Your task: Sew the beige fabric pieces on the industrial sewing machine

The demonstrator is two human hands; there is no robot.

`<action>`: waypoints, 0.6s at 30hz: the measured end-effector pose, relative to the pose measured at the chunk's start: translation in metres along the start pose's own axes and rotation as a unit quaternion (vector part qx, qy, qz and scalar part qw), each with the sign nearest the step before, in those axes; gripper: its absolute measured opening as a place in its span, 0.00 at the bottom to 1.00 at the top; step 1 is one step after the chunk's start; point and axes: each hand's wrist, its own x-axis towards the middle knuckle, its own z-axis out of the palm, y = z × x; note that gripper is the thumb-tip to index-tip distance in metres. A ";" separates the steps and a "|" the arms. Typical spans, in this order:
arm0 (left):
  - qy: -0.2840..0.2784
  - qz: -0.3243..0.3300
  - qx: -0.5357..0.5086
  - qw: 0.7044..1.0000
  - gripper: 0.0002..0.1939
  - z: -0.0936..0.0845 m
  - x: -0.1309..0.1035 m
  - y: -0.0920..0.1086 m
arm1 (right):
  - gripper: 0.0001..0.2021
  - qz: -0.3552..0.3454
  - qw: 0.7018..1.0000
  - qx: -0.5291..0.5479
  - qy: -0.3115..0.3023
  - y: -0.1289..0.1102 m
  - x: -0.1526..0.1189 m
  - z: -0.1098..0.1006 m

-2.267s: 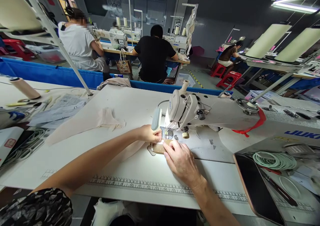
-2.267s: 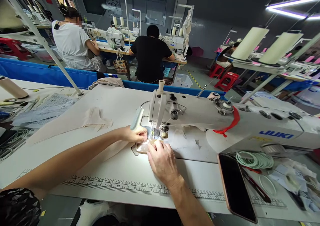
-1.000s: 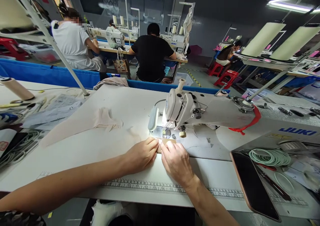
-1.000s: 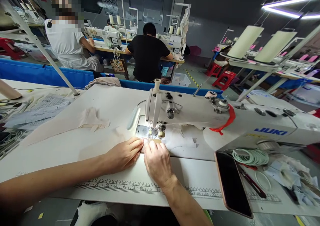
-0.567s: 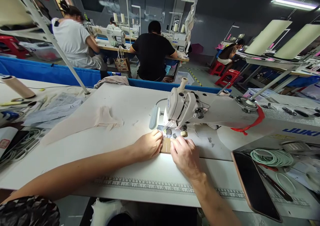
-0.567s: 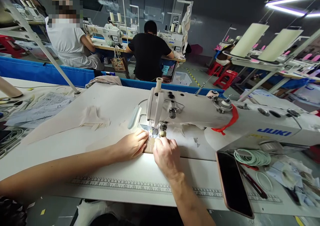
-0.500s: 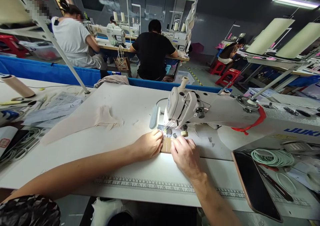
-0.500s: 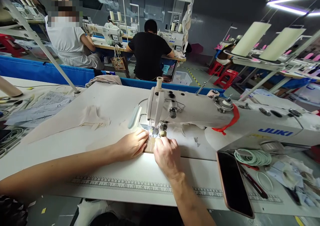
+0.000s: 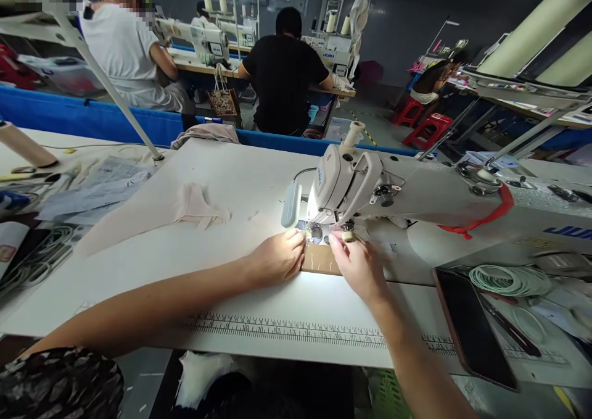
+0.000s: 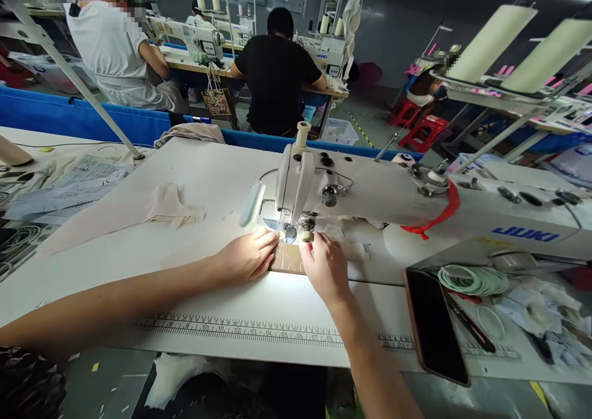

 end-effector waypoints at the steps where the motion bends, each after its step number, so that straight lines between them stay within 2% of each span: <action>1: 0.002 0.001 -0.001 1.000 0.18 -0.001 0.000 0.000 | 0.19 0.024 1.000 0.017 -0.008 0.002 0.004 0.000; 4: 0.002 0.003 -0.008 1.000 0.18 -0.003 0.002 -0.001 | 0.19 0.070 0.995 0.059 -0.027 0.004 0.015 0.001; 9: -0.017 0.000 0.004 1.000 0.18 -0.004 0.001 0.000 | 0.21 0.087 0.991 0.100 -0.016 0.003 0.019 0.004; 12: -0.023 -0.001 0.013 1.000 0.19 -0.003 0.000 0.002 | 0.20 0.087 0.993 0.077 -0.006 0.004 0.015 0.004; 18: 0.002 0.005 0.014 1.000 0.18 -0.004 0.003 -0.002 | 0.19 0.073 0.996 0.058 -0.005 0.002 0.009 0.003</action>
